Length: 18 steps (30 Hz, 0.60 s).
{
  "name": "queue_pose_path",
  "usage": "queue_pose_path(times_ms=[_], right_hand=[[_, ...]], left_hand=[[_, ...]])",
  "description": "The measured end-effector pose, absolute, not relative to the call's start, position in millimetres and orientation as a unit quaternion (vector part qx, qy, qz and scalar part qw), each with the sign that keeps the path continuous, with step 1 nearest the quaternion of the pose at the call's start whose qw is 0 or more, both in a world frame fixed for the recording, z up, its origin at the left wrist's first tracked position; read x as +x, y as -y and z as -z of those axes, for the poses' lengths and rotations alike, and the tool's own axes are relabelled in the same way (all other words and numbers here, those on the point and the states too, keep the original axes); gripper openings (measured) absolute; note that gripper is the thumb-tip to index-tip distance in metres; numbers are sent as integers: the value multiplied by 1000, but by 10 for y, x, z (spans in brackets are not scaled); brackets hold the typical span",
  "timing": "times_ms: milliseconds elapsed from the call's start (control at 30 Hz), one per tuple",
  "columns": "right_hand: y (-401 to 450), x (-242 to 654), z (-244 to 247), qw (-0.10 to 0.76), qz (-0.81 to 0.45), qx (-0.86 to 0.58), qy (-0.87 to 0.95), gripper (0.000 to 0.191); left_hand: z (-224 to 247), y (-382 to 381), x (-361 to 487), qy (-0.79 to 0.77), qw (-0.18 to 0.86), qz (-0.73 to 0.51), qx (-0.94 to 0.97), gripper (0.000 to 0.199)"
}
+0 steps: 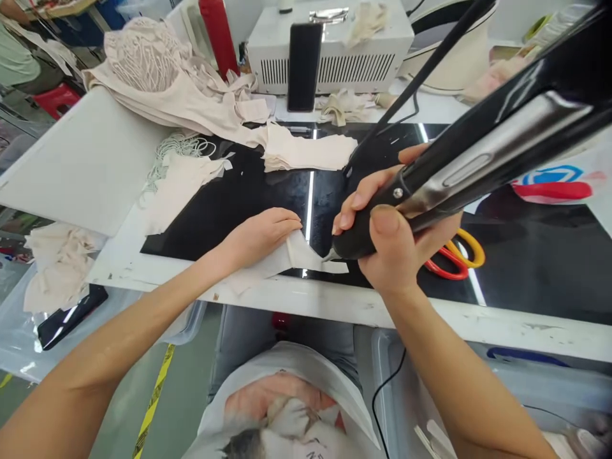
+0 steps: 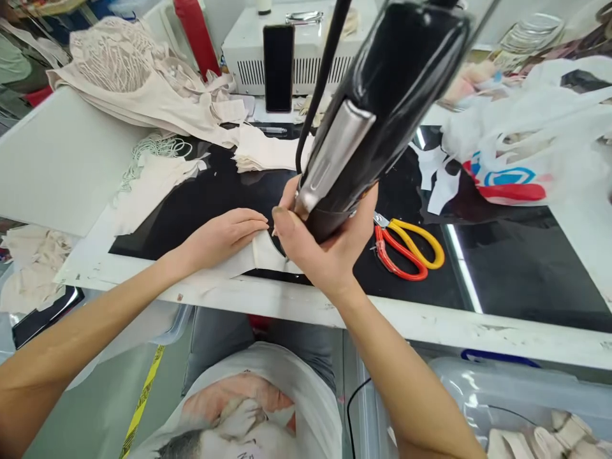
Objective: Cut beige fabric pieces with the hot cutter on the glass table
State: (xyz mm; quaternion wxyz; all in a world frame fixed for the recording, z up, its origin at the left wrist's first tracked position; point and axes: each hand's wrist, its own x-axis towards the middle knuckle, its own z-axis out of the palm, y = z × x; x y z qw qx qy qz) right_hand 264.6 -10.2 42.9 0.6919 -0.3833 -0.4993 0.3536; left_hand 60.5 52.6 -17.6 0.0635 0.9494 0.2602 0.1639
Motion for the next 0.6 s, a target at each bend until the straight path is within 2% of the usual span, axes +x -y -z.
queue_pose_path(times_ms=[467, 600], right_hand=[[111, 2675, -456, 726, -359, -340, 479, 53], [144, 2705, -384, 730, -393, -302, 471, 46]], left_hand=[[165, -479, 627, -279, 75, -170, 942, 26], [175, -435, 610, -287, 74, -159, 942, 27]])
